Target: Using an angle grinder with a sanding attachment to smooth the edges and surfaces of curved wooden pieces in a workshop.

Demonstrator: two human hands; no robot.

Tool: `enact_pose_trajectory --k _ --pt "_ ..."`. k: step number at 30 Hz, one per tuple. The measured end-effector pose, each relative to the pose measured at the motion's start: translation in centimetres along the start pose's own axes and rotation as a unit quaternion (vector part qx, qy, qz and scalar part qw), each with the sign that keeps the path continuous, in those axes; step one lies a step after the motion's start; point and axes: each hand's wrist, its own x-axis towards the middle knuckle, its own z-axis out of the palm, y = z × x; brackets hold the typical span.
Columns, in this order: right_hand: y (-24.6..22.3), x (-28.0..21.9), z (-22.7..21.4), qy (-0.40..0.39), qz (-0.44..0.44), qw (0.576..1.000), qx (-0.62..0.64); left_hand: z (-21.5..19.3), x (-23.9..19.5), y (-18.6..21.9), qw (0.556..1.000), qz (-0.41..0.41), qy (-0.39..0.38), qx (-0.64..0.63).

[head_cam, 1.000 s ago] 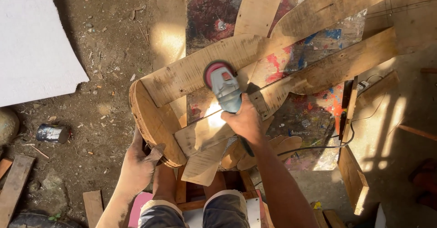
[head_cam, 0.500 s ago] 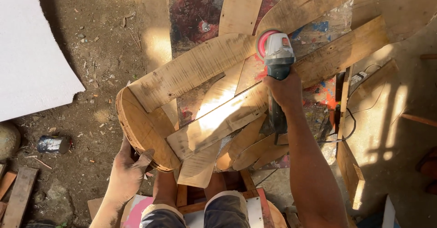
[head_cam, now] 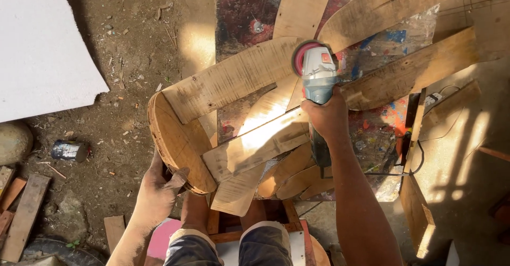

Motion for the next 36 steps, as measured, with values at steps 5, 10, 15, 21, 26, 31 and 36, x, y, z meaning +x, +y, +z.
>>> enact_pose_trajectory --k 5,10,15,21,26,31,36 --pt "-1.8 -5.4 4.8 -0.107 -0.014 0.993 -0.049 0.1 -0.5 0.3 1.0 0.001 -0.009 -0.028" --pt "1.4 -7.7 13.4 -0.165 0.021 0.974 -0.152 0.6 -0.2 -0.3 0.997 0.064 0.03 0.005" --pt "-1.9 -10.0 14.1 -0.218 -0.003 0.957 -0.189 0.3 -0.3 0.2 0.996 0.083 0.022 0.019" --pt "-7.4 -13.1 12.8 -0.274 -0.011 0.936 -0.222 0.7 -0.6 1.3 0.994 0.099 0.015 0.052" --pt "-5.1 -12.4 13.1 -0.26 0.005 0.938 -0.23 0.0 -0.5 0.2 0.994 0.087 0.01 0.059" --pt "0.2 -8.5 12.6 -0.17 0.05 0.961 -0.211 -0.1 -0.1 -0.9 0.995 0.086 0.002 0.045" --pt "-2.4 -6.7 7.3 -0.029 0.0 0.998 -0.058 -0.4 0.0 -1.4 0.994 0.097 0.011 0.055"
